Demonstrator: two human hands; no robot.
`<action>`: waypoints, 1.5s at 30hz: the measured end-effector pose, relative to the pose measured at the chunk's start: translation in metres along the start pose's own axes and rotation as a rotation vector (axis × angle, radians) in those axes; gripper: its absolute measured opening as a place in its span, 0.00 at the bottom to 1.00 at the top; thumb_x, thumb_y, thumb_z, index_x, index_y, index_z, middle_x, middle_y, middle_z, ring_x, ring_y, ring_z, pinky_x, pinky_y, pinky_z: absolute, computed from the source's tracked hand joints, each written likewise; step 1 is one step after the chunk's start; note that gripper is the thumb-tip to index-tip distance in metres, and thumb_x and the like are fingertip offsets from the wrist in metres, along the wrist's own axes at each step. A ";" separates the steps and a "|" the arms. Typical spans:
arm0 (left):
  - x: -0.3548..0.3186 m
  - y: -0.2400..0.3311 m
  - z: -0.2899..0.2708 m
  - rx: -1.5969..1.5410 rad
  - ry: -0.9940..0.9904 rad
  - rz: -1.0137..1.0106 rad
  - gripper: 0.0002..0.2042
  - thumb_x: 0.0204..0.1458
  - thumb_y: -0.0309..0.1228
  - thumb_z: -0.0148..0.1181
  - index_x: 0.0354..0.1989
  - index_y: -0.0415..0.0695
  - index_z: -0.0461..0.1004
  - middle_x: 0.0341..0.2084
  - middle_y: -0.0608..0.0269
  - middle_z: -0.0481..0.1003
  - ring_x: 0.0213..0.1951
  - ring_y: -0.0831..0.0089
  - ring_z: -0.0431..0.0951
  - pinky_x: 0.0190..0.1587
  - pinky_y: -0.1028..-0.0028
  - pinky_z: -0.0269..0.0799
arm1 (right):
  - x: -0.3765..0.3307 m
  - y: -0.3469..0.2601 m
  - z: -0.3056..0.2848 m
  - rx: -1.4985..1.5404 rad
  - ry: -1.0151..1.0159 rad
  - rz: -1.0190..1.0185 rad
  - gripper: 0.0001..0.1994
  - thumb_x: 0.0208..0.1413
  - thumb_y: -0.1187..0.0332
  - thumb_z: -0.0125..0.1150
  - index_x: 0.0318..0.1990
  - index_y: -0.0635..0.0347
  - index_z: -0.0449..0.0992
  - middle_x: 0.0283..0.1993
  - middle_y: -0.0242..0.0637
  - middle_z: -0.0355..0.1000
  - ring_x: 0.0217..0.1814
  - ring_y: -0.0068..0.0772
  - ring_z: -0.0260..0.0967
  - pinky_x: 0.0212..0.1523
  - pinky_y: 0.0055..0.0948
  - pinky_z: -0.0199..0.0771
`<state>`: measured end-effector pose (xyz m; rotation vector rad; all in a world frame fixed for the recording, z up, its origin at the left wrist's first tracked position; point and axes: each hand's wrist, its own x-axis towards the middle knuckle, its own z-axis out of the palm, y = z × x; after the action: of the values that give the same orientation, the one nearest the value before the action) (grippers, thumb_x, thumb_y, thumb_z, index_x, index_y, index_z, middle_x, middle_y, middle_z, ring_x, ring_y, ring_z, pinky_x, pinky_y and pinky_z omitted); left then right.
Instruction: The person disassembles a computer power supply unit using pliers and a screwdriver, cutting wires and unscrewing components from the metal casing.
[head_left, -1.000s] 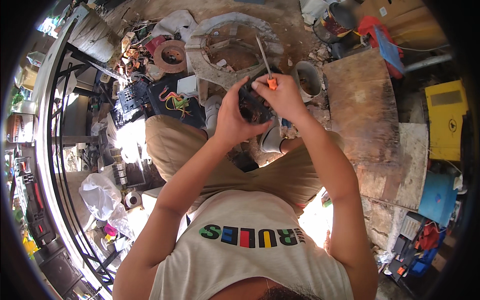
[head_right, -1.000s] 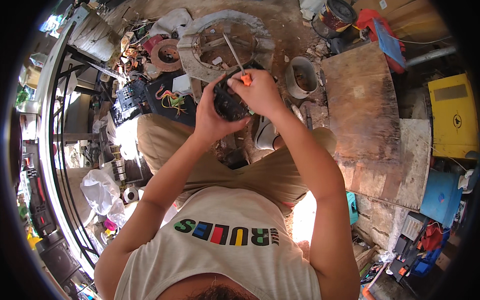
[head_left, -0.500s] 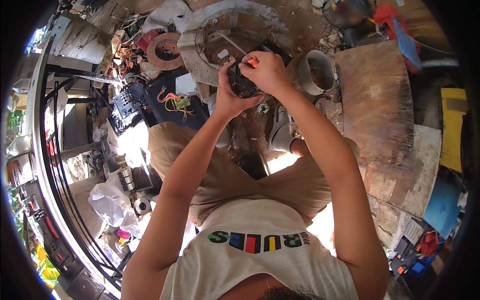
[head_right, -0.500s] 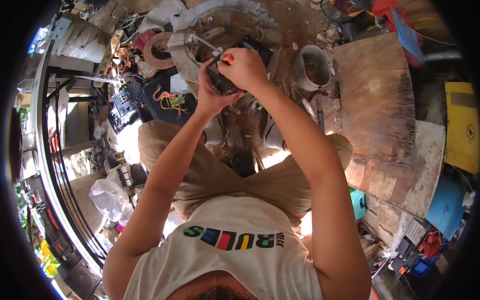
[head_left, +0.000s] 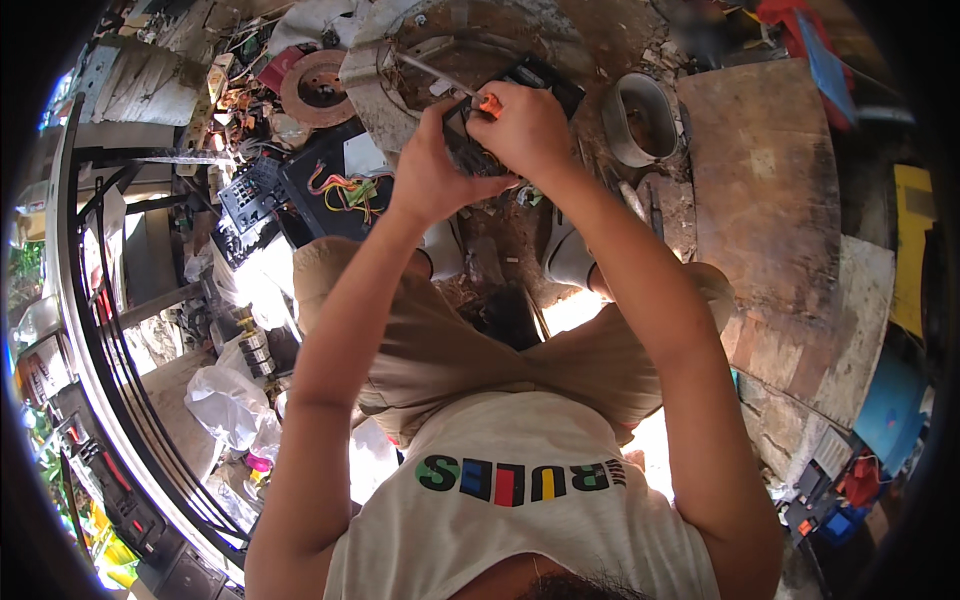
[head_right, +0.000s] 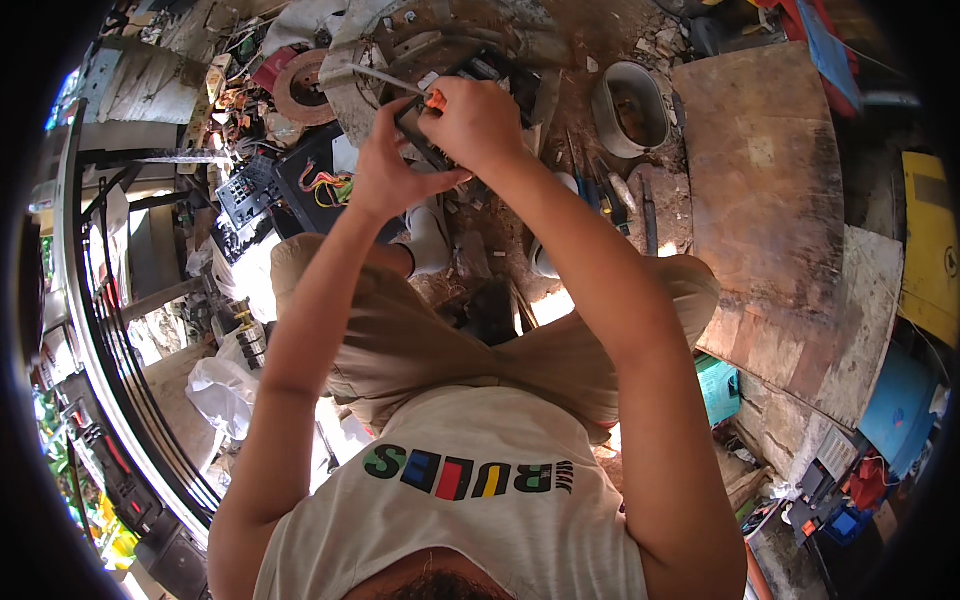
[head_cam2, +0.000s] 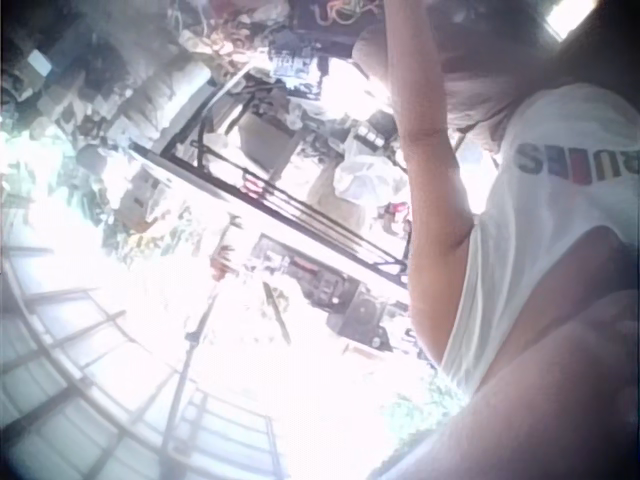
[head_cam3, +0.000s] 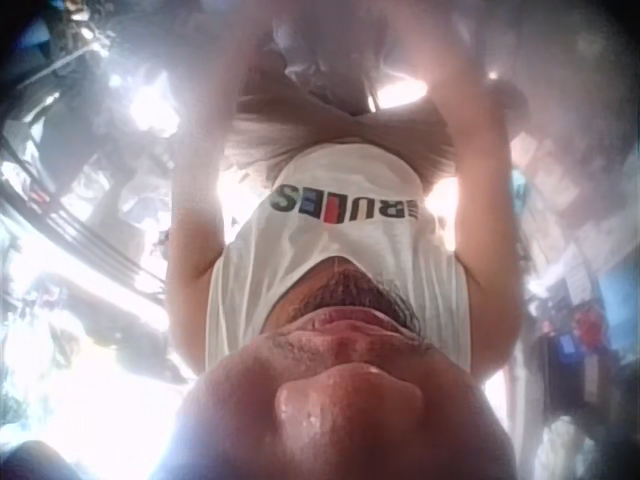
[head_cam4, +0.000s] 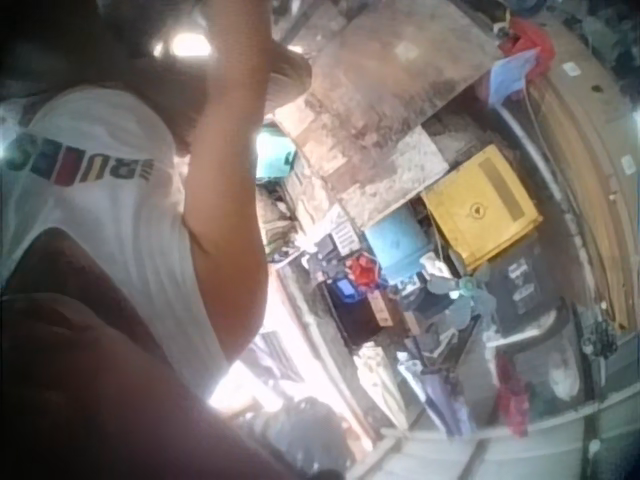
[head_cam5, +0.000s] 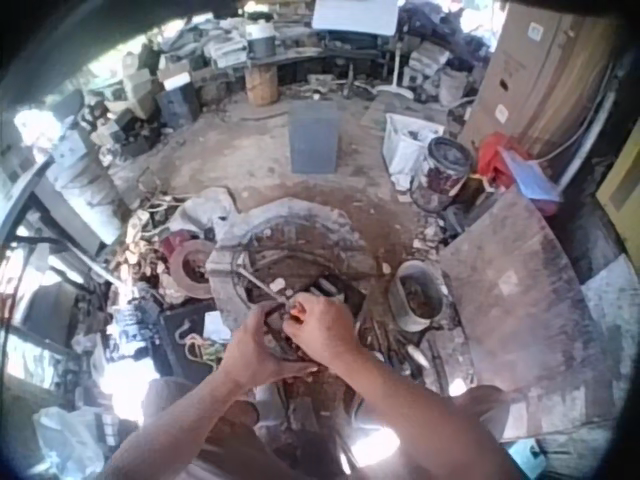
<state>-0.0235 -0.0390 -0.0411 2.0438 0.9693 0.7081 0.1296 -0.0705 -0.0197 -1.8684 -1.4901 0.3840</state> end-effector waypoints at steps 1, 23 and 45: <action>0.003 0.004 -0.004 0.050 -0.041 0.003 0.50 0.25 0.45 0.83 0.59 0.41 0.62 0.43 0.49 0.76 0.49 0.52 0.78 0.50 0.62 0.73 | -0.004 0.005 -0.004 0.043 -0.005 -0.004 0.12 0.47 0.64 0.67 0.37 0.61 0.80 0.28 0.44 0.77 0.30 0.44 0.77 0.34 0.35 0.77; -0.004 -0.010 0.008 -0.214 -0.020 0.044 0.45 0.33 0.33 0.82 0.60 0.39 0.58 0.46 0.52 0.76 0.50 0.65 0.78 0.55 0.65 0.73 | -0.143 0.019 -0.019 0.798 -0.038 0.397 0.20 0.68 0.60 0.54 0.60 0.65 0.72 0.32 0.22 0.68 0.33 0.11 0.60 0.36 0.16 0.62; -0.003 -0.019 0.018 -0.234 0.106 0.131 0.47 0.27 0.40 0.84 0.58 0.40 0.62 0.42 0.51 0.78 0.44 0.57 0.81 0.48 0.64 0.76 | -0.137 0.017 -0.012 0.578 0.054 0.289 0.20 0.66 0.60 0.56 0.60 0.61 0.72 0.33 0.29 0.75 0.33 0.16 0.68 0.37 0.20 0.69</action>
<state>-0.0193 -0.0400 -0.0669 1.8901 0.7757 0.9618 0.1101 -0.2042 -0.0490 -1.5972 -0.9341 0.7996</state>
